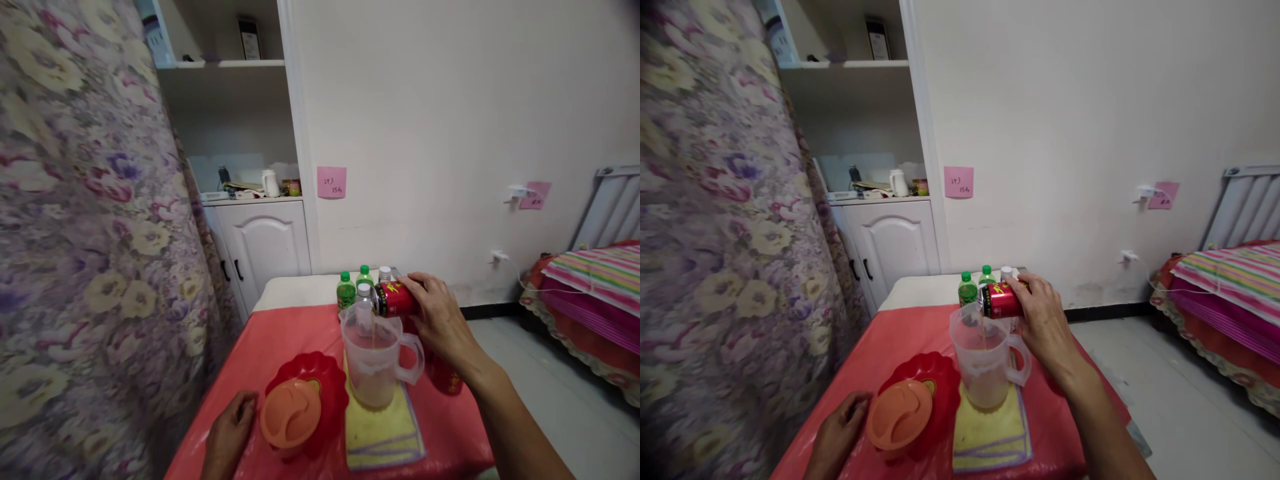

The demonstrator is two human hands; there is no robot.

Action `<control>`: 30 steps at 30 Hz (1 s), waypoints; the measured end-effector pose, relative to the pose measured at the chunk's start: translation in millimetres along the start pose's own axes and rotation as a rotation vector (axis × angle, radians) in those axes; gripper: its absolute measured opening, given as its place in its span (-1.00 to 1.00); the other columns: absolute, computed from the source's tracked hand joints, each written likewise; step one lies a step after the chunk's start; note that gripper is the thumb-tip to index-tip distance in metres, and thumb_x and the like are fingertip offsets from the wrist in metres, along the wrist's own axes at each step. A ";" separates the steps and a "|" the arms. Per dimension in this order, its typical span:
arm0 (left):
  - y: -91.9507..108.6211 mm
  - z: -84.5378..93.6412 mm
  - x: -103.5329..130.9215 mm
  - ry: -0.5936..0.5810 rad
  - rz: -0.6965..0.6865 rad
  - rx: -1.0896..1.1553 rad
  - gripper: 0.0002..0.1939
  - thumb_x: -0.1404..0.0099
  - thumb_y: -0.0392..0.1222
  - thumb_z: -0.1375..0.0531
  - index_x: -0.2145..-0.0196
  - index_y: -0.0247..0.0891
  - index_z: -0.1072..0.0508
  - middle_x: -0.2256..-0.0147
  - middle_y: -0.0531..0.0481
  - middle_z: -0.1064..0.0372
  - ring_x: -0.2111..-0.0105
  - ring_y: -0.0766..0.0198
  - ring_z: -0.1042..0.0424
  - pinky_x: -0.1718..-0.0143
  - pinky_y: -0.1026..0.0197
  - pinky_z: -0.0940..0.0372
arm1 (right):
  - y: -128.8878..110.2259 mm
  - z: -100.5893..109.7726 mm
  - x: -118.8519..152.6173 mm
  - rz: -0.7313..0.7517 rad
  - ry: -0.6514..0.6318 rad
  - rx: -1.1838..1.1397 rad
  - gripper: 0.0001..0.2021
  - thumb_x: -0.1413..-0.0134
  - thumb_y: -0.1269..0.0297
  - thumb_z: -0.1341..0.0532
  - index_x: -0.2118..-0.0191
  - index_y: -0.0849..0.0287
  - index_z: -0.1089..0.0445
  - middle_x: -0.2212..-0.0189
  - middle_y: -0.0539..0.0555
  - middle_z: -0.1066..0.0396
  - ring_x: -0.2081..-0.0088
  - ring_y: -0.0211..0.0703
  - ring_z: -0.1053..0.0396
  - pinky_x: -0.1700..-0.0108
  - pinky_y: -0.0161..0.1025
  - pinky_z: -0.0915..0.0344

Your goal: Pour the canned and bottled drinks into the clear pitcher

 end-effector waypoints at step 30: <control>6.0 2.9 1.0 -0.001 0.004 0.009 -0.67 -0.23 0.06 -0.09 0.28 -0.12 -0.58 0.25 -0.02 -0.69 0.23 0.06 -0.66 0.25 0.23 -0.47 | -0.7 -4.5 -1.2 0.028 0.031 0.085 -0.30 0.01 0.64 -0.10 -0.27 0.03 -0.24 -0.13 0.25 -0.33 -0.15 0.22 -0.26 -0.14 0.23 -0.20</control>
Point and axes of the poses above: each hand's wrist, its own x-axis away from the middle knuckle, its own z-axis out of the back of the hand, y = z × x, the point moved 3 cm from there along -x, towards the middle knuckle
